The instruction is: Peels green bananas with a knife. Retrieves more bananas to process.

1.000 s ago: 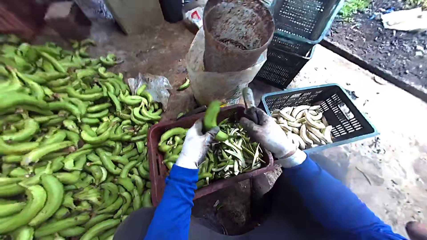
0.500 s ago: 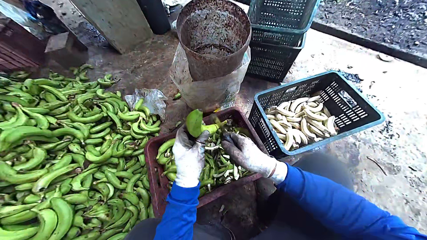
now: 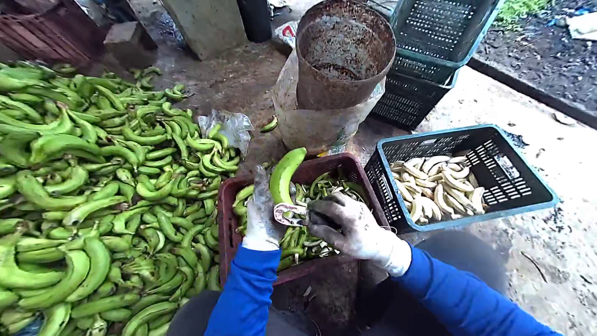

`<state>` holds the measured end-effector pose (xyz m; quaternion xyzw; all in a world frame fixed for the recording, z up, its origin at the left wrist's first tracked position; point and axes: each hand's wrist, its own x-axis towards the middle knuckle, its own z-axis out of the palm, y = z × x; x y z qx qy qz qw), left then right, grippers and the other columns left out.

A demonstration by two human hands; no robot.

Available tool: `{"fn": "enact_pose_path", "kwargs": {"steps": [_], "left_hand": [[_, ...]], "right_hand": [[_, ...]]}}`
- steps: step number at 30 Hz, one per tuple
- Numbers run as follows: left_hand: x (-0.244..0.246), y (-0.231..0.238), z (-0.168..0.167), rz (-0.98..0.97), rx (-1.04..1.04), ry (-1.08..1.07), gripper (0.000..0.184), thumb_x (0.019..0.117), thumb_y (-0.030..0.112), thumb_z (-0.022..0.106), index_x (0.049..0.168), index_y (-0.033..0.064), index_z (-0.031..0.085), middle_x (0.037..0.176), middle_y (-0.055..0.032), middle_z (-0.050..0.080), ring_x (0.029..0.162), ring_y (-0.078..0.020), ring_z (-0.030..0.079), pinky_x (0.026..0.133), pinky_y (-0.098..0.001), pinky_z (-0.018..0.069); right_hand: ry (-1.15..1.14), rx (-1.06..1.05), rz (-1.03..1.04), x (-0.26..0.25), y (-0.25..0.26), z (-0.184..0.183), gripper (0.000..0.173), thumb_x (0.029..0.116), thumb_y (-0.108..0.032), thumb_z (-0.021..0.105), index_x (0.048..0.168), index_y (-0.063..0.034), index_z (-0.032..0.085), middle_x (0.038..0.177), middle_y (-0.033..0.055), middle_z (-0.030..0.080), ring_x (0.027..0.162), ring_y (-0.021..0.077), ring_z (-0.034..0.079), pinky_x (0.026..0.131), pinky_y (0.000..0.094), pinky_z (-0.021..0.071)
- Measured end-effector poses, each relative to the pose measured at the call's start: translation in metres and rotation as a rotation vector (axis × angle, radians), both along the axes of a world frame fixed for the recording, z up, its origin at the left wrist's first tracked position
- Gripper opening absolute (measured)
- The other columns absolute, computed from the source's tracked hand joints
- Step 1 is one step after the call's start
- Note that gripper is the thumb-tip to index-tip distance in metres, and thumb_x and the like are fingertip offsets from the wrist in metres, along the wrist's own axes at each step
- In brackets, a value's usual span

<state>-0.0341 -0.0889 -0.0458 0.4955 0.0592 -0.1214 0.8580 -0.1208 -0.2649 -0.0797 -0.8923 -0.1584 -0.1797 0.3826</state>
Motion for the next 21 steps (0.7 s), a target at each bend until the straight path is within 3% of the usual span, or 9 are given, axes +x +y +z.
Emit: {"fn": "enact_pose_path", "kwargs": {"steps": [3, 6, 10, 12, 14, 18, 21], "left_hand": [[-0.013, -0.005, -0.002, -0.102, 0.056, -0.056, 0.054, 0.1079, 0.054, 0.032, 0.124, 0.0146, 0.065, 0.097, -0.0066, 0.071, 0.082, -0.0161, 0.068, 0.071, -0.0354, 0.0599], [-0.015, -0.013, -0.002, -0.143, 0.144, -0.055, 0.056, 0.1077, 0.056, 0.032, 0.121, 0.0137, 0.066, 0.093, -0.0081, 0.069, 0.077, -0.0175, 0.066, 0.066, -0.0357, 0.0589], [-0.007, -0.010, -0.004, -0.145, 0.104, 0.009, 0.052, 0.1046, 0.057, 0.043, 0.120, 0.0123, 0.064, 0.083, -0.0100, 0.064, 0.064, -0.0195, 0.061, 0.055, -0.0339, 0.0550], [-0.002, -0.005, -0.004, -0.168, 0.044, 0.021, 0.048, 0.1052, 0.050, 0.049, 0.131, 0.0116, 0.061, 0.093, -0.0148, 0.067, 0.069, -0.0233, 0.065, 0.059, -0.0372, 0.0578], [0.002, -0.006, -0.002, -0.136, 0.025, 0.055, 0.044, 0.1079, 0.044, 0.046, 0.135, 0.0120, 0.059, 0.100, -0.0160, 0.068, 0.071, -0.0254, 0.067, 0.059, -0.0402, 0.0596], [-0.002, -0.011, -0.007, -0.086, -0.008, 0.022, 0.039, 0.1092, 0.043, 0.041, 0.122, 0.0124, 0.062, 0.092, -0.0100, 0.067, 0.070, -0.0185, 0.065, 0.060, -0.0344, 0.0577], [-0.012, -0.015, -0.011, -0.175, 0.032, -0.027, 0.036, 0.1098, 0.038, 0.040, 0.119, 0.0122, 0.062, 0.086, -0.0086, 0.066, 0.068, -0.0174, 0.064, 0.056, -0.0325, 0.0562]], "right_hand": [[-0.023, -0.036, -0.081, 0.007, -0.001, -0.006, 0.040, 0.0975, -0.045, 0.066, 0.125, -0.0171, 0.072, 0.105, 0.0037, 0.071, 0.093, 0.0148, 0.068, 0.081, 0.0395, 0.0595], [-0.113, -0.103, -0.323, 0.029, -0.029, -0.006, 0.041, 0.0930, -0.042, 0.074, 0.126, -0.0176, 0.072, 0.109, 0.0071, 0.070, 0.096, 0.0213, 0.068, 0.079, 0.0449, 0.0600], [0.142, 0.052, -0.556, 0.037, -0.061, 0.010, 0.044, 0.0990, -0.050, 0.064, 0.134, -0.0239, 0.067, 0.124, 0.0066, 0.066, 0.106, 0.0234, 0.067, 0.086, 0.0547, 0.0562], [0.186, 0.117, -0.501, 0.027, -0.060, 0.016, 0.044, 0.0990, -0.050, 0.063, 0.135, -0.0247, 0.066, 0.121, 0.0038, 0.066, 0.103, 0.0189, 0.066, 0.085, 0.0501, 0.0574], [0.182, 0.161, -0.344, 0.013, -0.044, 0.015, 0.041, 0.0970, -0.044, 0.068, 0.132, -0.0224, 0.068, 0.115, 0.0016, 0.066, 0.096, 0.0138, 0.066, 0.080, 0.0418, 0.0602], [0.192, 0.096, -0.066, -0.007, -0.010, 0.004, 0.039, 0.0971, -0.047, 0.067, 0.127, -0.0231, 0.072, 0.110, -0.0007, 0.070, 0.097, 0.0099, 0.066, 0.085, 0.0373, 0.0589], [0.054, 0.036, -0.169, 0.008, -0.016, -0.003, 0.035, 0.0953, -0.045, 0.071, 0.122, -0.0235, 0.075, 0.105, 0.0002, 0.069, 0.093, 0.0126, 0.066, 0.081, 0.0388, 0.0594]]}}
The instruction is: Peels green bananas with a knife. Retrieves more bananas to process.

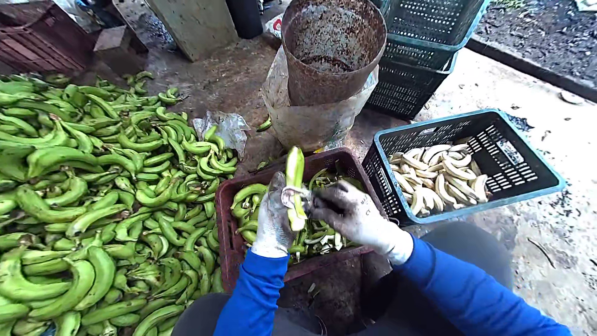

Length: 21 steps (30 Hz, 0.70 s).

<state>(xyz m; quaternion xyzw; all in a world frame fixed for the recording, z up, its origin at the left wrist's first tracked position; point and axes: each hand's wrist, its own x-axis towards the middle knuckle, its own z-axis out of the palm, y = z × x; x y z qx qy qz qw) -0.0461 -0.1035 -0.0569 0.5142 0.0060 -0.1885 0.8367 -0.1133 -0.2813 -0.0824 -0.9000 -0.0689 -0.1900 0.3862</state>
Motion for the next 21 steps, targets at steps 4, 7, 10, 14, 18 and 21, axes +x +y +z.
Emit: {"fn": "enact_pose_path", "kwargs": {"steps": [4, 7, 10, 14, 18, 21], "left_hand": [[-0.010, -0.013, 0.001, -0.144, 0.076, 0.119, 0.052, 0.1097, 0.050, 0.033, 0.121, 0.0089, 0.063, 0.082, -0.0128, 0.064, 0.058, -0.0182, 0.060, 0.049, -0.0301, 0.0525], [-0.004, -0.011, -0.004, -0.129, 0.039, 0.167, 0.047, 0.1094, 0.047, 0.038, 0.130, 0.0106, 0.059, 0.086, -0.0164, 0.066, 0.059, -0.0224, 0.064, 0.047, -0.0328, 0.0552], [0.009, -0.006, -0.004, 0.063, 0.069, 0.049, 0.042, 0.1086, 0.042, 0.045, 0.137, 0.0129, 0.056, 0.097, -0.0160, 0.069, 0.071, -0.0257, 0.069, 0.056, -0.0384, 0.0601], [0.011, 0.003, -0.002, 0.099, 0.009, 0.023, 0.038, 0.1085, 0.044, 0.044, 0.132, 0.0174, 0.058, 0.101, -0.0092, 0.069, 0.081, -0.0198, 0.067, 0.070, -0.0381, 0.0591], [0.004, 0.008, -0.002, -0.264, -0.044, 0.143, 0.033, 0.1097, 0.032, 0.043, 0.128, 0.0102, 0.061, 0.094, -0.0142, 0.067, 0.071, -0.0193, 0.065, 0.060, -0.0324, 0.0575], [0.000, 0.003, -0.011, -0.468, -0.070, 0.255, 0.042, 0.1094, 0.040, 0.042, 0.128, 0.0052, 0.058, 0.096, -0.0182, 0.067, 0.069, -0.0213, 0.066, 0.056, -0.0319, 0.0577]], "right_hand": [[-0.055, 0.034, -0.369, 0.028, -0.041, 0.022, 0.041, 0.0970, -0.041, 0.070, 0.133, -0.0218, 0.068, 0.119, 0.0112, 0.064, 0.098, 0.0250, 0.066, 0.078, 0.0496, 0.0574], [0.079, 0.148, -0.406, 0.019, -0.050, 0.040, 0.044, 0.0996, -0.047, 0.064, 0.137, -0.0256, 0.064, 0.126, 0.0063, 0.063, 0.104, 0.0206, 0.064, 0.083, 0.0488, 0.0558], [0.128, 0.243, -0.161, -0.001, -0.025, 0.029, 0.041, 0.0970, -0.042, 0.069, 0.132, -0.0205, 0.067, 0.117, 0.0007, 0.067, 0.095, 0.0120, 0.068, 0.079, 0.0391, 0.0615], [0.192, 0.139, 0.106, -0.021, 0.010, 0.003, 0.040, 0.0979, -0.048, 0.066, 0.127, -0.0218, 0.072, 0.111, -0.0017, 0.069, 0.098, 0.0085, 0.066, 0.086, 0.0348, 0.0580], [0.044, 0.063, -0.105, 0.008, -0.011, 0.001, 0.036, 0.0971, -0.043, 0.068, 0.126, -0.0212, 0.073, 0.110, 0.0029, 0.068, 0.095, 0.0156, 0.066, 0.081, 0.0418, 0.0594], [0.130, 0.112, -0.312, 0.031, -0.042, 0.018, 0.042, 0.1018, -0.049, 0.059, 0.135, -0.0245, 0.067, 0.123, 0.0075, 0.066, 0.103, 0.0233, 0.067, 0.082, 0.0532, 0.0572]]}}
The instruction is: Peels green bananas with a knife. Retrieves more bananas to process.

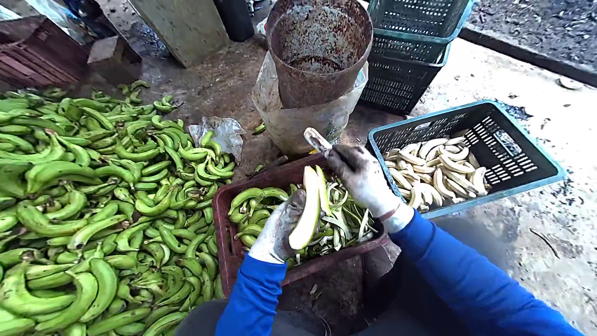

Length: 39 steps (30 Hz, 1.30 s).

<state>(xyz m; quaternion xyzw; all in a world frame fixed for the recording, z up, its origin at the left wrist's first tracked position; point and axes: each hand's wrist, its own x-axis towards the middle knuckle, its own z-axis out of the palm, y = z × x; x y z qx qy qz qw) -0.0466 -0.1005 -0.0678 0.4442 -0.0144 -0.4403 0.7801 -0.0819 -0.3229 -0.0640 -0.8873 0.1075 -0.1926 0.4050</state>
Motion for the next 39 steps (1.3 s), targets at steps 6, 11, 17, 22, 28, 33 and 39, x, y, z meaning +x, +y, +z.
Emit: {"fn": "enact_pose_path", "kwargs": {"steps": [6, 11, 17, 22, 28, 33, 39], "left_hand": [[0.009, -0.014, 0.002, 0.406, 0.109, -0.207, 0.040, 0.1059, 0.037, 0.053, 0.135, 0.0095, 0.056, 0.106, -0.0152, 0.070, 0.089, -0.0241, 0.070, 0.077, -0.0418, 0.0614], [0.017, -0.016, 0.006, 0.718, 0.134, -0.277, 0.041, 0.1072, 0.039, 0.050, 0.138, 0.0126, 0.052, 0.113, -0.0135, 0.068, 0.096, -0.0264, 0.070, 0.080, -0.0461, 0.0610], [0.004, 0.000, 0.018, 0.308, 0.097, -0.293, 0.034, 0.1084, 0.032, 0.046, 0.133, 0.0111, 0.057, 0.102, -0.0167, 0.068, 0.078, -0.0253, 0.069, 0.063, -0.0393, 0.0609], [0.016, 0.010, -0.003, -0.124, -0.097, -0.085, 0.045, 0.1041, 0.042, 0.054, 0.132, 0.0072, 0.059, 0.107, -0.0204, 0.068, 0.081, -0.0234, 0.069, 0.063, -0.0330, 0.0598], [0.009, 0.007, 0.016, -0.168, 0.089, -0.233, 0.057, 0.0962, 0.031, 0.068, 0.146, 0.0138, 0.047, 0.108, -0.0147, 0.070, 0.087, -0.0208, 0.072, 0.076, -0.0356, 0.0622], [0.009, 0.001, 0.024, -0.152, 0.254, -0.313, 0.058, 0.0969, 0.024, 0.067, 0.151, 0.0194, 0.047, 0.106, -0.0154, 0.068, 0.077, -0.0220, 0.069, 0.067, -0.0359, 0.0615], [0.005, -0.002, 0.022, -0.097, 0.382, -0.491, 0.053, 0.0961, 0.025, 0.070, 0.145, 0.0162, 0.054, 0.111, -0.0137, 0.071, 0.088, -0.0241, 0.072, 0.078, -0.0402, 0.0630]], "right_hand": [[-0.025, 0.085, 0.111, -0.030, 0.020, 0.007, 0.045, 0.0984, -0.048, 0.065, 0.135, -0.0216, 0.064, 0.118, 0.0001, 0.068, 0.101, 0.0123, 0.067, 0.085, 0.0424, 0.0599], [0.018, 0.021, 0.305, -0.059, 0.051, -0.013, 0.041, 0.0971, -0.049, 0.066, 0.123, -0.0171, 0.071, 0.111, -0.0005, 0.070, 0.101, 0.0086, 0.066, 0.089, 0.0336, 0.0579], [-0.029, 0.004, 0.312, -0.024, 0.020, -0.018, 0.037, 0.0984, -0.044, 0.067, 0.124, -0.0178, 0.071, 0.114, 0.0007, 0.068, 0.102, 0.0121, 0.066, 0.089, 0.0396, 0.0587], [0.018, -0.079, 0.299, 0.006, -0.005, -0.004, 0.035, 0.1043, -0.046, 0.056, 0.124, -0.0221, 0.072, 0.114, -0.0015, 0.069, 0.105, 0.0121, 0.066, 0.092, 0.0417, 0.0565], [0.037, -0.065, 0.270, 0.001, -0.013, 0.002, 0.035, 0.1015, -0.047, 0.061, 0.123, -0.0229, 0.074, 0.114, -0.0014, 0.071, 0.098, 0.0121, 0.069, 0.087, 0.0441, 0.0590], [0.040, -0.042, 0.103, -0.010, -0.031, 0.014, 0.034, 0.1010, -0.048, 0.061, 0.124, -0.0255, 0.072, 0.115, -0.0014, 0.071, 0.100, 0.0132, 0.068, 0.087, 0.0468, 0.0579], [-0.015, -0.276, 0.106, -0.013, -0.011, -0.002, 0.038, 0.0951, -0.047, 0.069, 0.122, -0.0210, 0.071, 0.110, 0.0048, 0.069, 0.099, 0.0220, 0.068, 0.083, 0.0498, 0.0581]]}}
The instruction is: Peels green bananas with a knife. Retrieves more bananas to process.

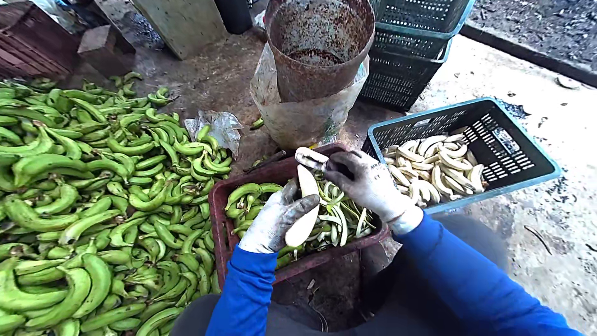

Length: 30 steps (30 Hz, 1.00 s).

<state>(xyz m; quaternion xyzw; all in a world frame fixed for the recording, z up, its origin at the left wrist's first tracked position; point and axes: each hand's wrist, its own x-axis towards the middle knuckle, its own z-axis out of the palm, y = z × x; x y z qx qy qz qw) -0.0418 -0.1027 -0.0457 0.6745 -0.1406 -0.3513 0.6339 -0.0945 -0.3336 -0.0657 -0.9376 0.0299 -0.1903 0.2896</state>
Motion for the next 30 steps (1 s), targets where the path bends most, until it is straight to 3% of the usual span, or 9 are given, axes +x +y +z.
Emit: {"fn": "enact_pose_path", "kwargs": {"steps": [3, 7, 10, 14, 17, 20, 23, 26, 30], "left_hand": [[0.002, -0.006, -0.009, 0.279, -0.315, 0.168, 0.044, 0.1056, 0.016, 0.051, 0.149, 0.0146, 0.047, 0.122, -0.0208, 0.067, 0.099, -0.0325, 0.070, 0.083, -0.0484, 0.0600], [0.015, -0.006, -0.011, 0.676, -0.681, 0.351, 0.033, 0.1114, 0.029, 0.037, 0.135, 0.0116, 0.053, 0.126, -0.0147, 0.065, 0.105, -0.0293, 0.069, 0.083, -0.0462, 0.0597], [0.016, -0.005, -0.008, 0.789, -0.744, 0.355, 0.032, 0.1117, 0.031, 0.033, 0.120, 0.0104, 0.056, 0.105, -0.0105, 0.068, 0.095, -0.0231, 0.069, 0.081, -0.0442, 0.0593], [0.016, -0.005, -0.008, 0.820, -0.676, 0.333, 0.034, 0.1115, 0.034, 0.033, 0.123, 0.0109, 0.055, 0.106, -0.0112, 0.067, 0.097, -0.0240, 0.068, 0.081, -0.0434, 0.0586], [0.019, -0.004, -0.005, 0.772, -0.594, 0.327, 0.033, 0.1107, 0.029, 0.040, 0.129, 0.0066, 0.054, 0.114, -0.0167, 0.066, 0.104, -0.0292, 0.067, 0.088, -0.0493, 0.0571], [0.017, 0.000, 0.003, 0.640, -0.402, 0.280, 0.029, 0.1088, 0.028, 0.046, 0.123, 0.0060, 0.060, 0.105, -0.0151, 0.069, 0.092, -0.0254, 0.070, 0.079, -0.0437, 0.0597], [0.011, 0.009, -0.001, 0.314, -0.357, 0.292, 0.030, 0.1075, 0.026, 0.043, 0.119, 0.0080, 0.063, 0.097, -0.0131, 0.069, 0.082, -0.0220, 0.068, 0.071, -0.0401, 0.0600], [0.008, 0.013, -0.005, 0.050, -0.397, 0.352, 0.031, 0.1051, 0.022, 0.046, 0.126, 0.0064, 0.063, 0.102, -0.0147, 0.071, 0.086, -0.0208, 0.070, 0.077, -0.0377, 0.0611], [0.012, 0.004, -0.013, 0.032, -0.527, 0.433, 0.048, 0.1006, 0.043, 0.059, 0.139, 0.0147, 0.056, 0.098, -0.0144, 0.066, 0.073, -0.0216, 0.067, 0.061, -0.0340, 0.0597]], "right_hand": [[0.035, 0.111, -0.149, 0.006, -0.006, -0.004, 0.043, 0.0979, -0.051, 0.064, 0.129, -0.0215, 0.067, 0.122, 0.0065, 0.068, 0.107, 0.0244, 0.067, 0.086, 0.0551, 0.0560], [-0.040, 0.240, -0.040, -0.008, 0.023, -0.010, 0.045, 0.0938, -0.045, 0.072, 0.128, -0.0165, 0.067, 0.118, 0.0049, 0.067, 0.106, 0.0176, 0.066, 0.090, 0.0460, 0.0581], [-0.012, 0.231, 0.073, -0.018, 0.047, -0.026, 0.045, 0.0933, -0.048, 0.072, 0.126, -0.0165, 0.069, 0.116, 0.0027, 0.068, 0.105, 0.0148, 0.066, 0.091, 0.0421, 0.0582], [-0.010, 0.178, 0.138, -0.014, 0.055, -0.033, 0.044, 0.0954, -0.050, 0.068, 0.124, -0.0176, 0.071, 0.112, 0.0015, 0.069, 0.105, 0.0139, 0.066, 0.093, 0.0400, 0.0565], [-0.078, 0.116, 0.235, -0.009, 0.043, -0.032, 0.042, 0.0961, -0.048, 0.069, 0.125, -0.0173, 0.071, 0.115, 0.0038, 0.068, 0.110, 0.0174, 0.064, 0.097, 0.0427, 0.0541], [-0.096, 0.128, 0.296, -0.008, 0.034, -0.027, 0.040, 0.0961, -0.045, 0.070, 0.126, -0.0191, 0.072, 0.117, 0.0026, 0.068, 0.113, 0.0165, 0.063, 0.098, 0.0414, 0.0536], [-0.036, 0.208, 0.294, -0.001, 0.024, -0.022, 0.040, 0.0986, -0.042, 0.066, 0.131, -0.0196, 0.070, 0.120, 0.0019, 0.068, 0.112, 0.0150, 0.063, 0.097, 0.0413, 0.0545], [0.226, 0.283, 0.260, 0.014, 0.006, -0.016, 0.035, 0.1045, -0.048, 0.054, 0.124, -0.0263, 0.073, 0.115, -0.0045, 0.071, 0.104, 0.0096, 0.067, 0.093, 0.0429, 0.0575], [0.459, 0.268, 0.036, 0.024, -0.012, -0.034, 0.046, 0.1019, -0.060, 0.050, 0.111, -0.0233, 0.075, 0.091, 0.0038, 0.073, 0.083, 0.0223, 0.070, 0.076, 0.0573, 0.0556]]}}
